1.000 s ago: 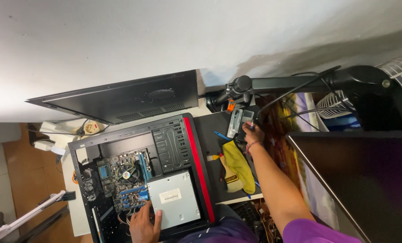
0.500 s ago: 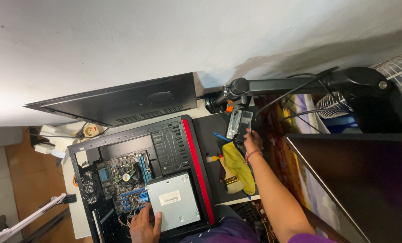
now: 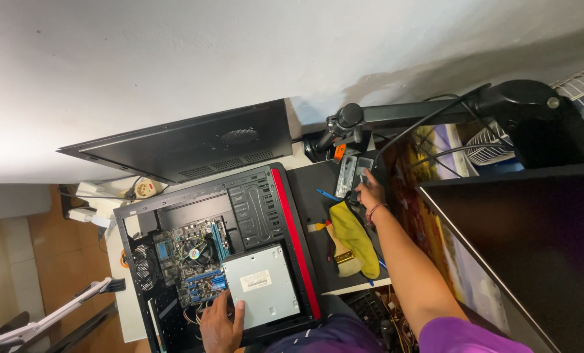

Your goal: Installing an internal optical drive into a computer case and connecting SATA and power cables.

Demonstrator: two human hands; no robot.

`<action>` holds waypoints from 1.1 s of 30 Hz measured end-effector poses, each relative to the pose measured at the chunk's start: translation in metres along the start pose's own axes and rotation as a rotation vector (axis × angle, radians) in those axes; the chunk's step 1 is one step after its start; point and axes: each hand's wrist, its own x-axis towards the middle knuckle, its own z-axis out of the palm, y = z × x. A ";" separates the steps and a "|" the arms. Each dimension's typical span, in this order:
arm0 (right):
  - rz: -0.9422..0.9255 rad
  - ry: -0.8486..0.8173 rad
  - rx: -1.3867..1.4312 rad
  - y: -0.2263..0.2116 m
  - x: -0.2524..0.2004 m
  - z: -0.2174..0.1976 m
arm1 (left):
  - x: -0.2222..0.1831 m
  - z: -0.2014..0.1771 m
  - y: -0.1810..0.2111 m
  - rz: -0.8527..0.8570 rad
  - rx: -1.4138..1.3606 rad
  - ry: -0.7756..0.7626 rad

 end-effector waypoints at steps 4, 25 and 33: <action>-0.113 0.006 0.057 0.019 0.005 -0.001 | 0.001 -0.003 0.003 -0.012 0.004 -0.011; -0.131 -0.008 -0.022 0.017 -0.028 0.000 | 0.003 -0.018 0.013 -0.022 -0.077 -0.013; -0.337 -0.009 0.146 0.013 -0.087 0.005 | -0.005 -0.019 0.010 0.054 -0.122 0.054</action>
